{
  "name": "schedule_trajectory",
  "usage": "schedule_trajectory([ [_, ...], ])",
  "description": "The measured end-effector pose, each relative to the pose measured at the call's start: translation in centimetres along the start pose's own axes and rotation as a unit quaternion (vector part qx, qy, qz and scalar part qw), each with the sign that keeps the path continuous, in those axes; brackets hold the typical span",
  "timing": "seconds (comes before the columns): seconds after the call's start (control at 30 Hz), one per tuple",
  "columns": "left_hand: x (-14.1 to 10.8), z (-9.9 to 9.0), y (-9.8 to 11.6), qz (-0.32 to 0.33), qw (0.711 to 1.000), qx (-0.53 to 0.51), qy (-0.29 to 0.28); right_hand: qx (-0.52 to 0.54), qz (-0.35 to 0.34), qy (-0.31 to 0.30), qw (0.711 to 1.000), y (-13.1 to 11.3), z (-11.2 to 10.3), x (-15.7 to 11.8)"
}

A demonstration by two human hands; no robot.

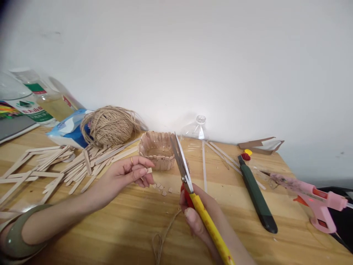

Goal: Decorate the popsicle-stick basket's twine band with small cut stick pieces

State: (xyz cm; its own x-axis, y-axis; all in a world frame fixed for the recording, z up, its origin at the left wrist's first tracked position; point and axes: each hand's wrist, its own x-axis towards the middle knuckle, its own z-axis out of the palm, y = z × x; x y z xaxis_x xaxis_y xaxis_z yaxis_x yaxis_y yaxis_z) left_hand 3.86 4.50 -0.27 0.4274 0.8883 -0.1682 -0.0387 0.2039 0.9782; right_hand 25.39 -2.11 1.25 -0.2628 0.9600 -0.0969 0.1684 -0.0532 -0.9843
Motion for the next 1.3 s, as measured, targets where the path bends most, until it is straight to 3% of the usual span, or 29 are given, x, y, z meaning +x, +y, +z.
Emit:
schedule_trajectory([
  [0.17,-0.1,1.3,2.4,0.044,0.998,-0.012,0.049,-0.010,-0.019,-0.005,1.000,0.5,0.3,1.0],
  [0.3,0.2,2.1,2.8,0.047,0.993,-0.066,0.088,-0.010,-0.019,-0.016,1.000,1.1,0.8,1.2],
  [0.5,0.3,3.1,2.2,-0.017,0.985,-0.154,0.076,-0.007,-0.040,-0.020,0.999,1.7,1.7,0.8],
  [0.7,0.0,3.4,2.4,-0.042,0.979,-0.187,0.070,-0.038,-0.044,-0.081,0.995,3.6,1.6,1.6],
  [0.9,-0.5,3.5,2.3,-0.044,0.975,-0.211,0.060,-0.035,-0.047,-0.044,0.997,6.7,1.7,1.7],
  [1.3,-0.5,3.5,2.3,-0.069,0.972,-0.217,0.060,-0.053,-0.031,-0.055,0.997,5.6,1.4,1.4],
])
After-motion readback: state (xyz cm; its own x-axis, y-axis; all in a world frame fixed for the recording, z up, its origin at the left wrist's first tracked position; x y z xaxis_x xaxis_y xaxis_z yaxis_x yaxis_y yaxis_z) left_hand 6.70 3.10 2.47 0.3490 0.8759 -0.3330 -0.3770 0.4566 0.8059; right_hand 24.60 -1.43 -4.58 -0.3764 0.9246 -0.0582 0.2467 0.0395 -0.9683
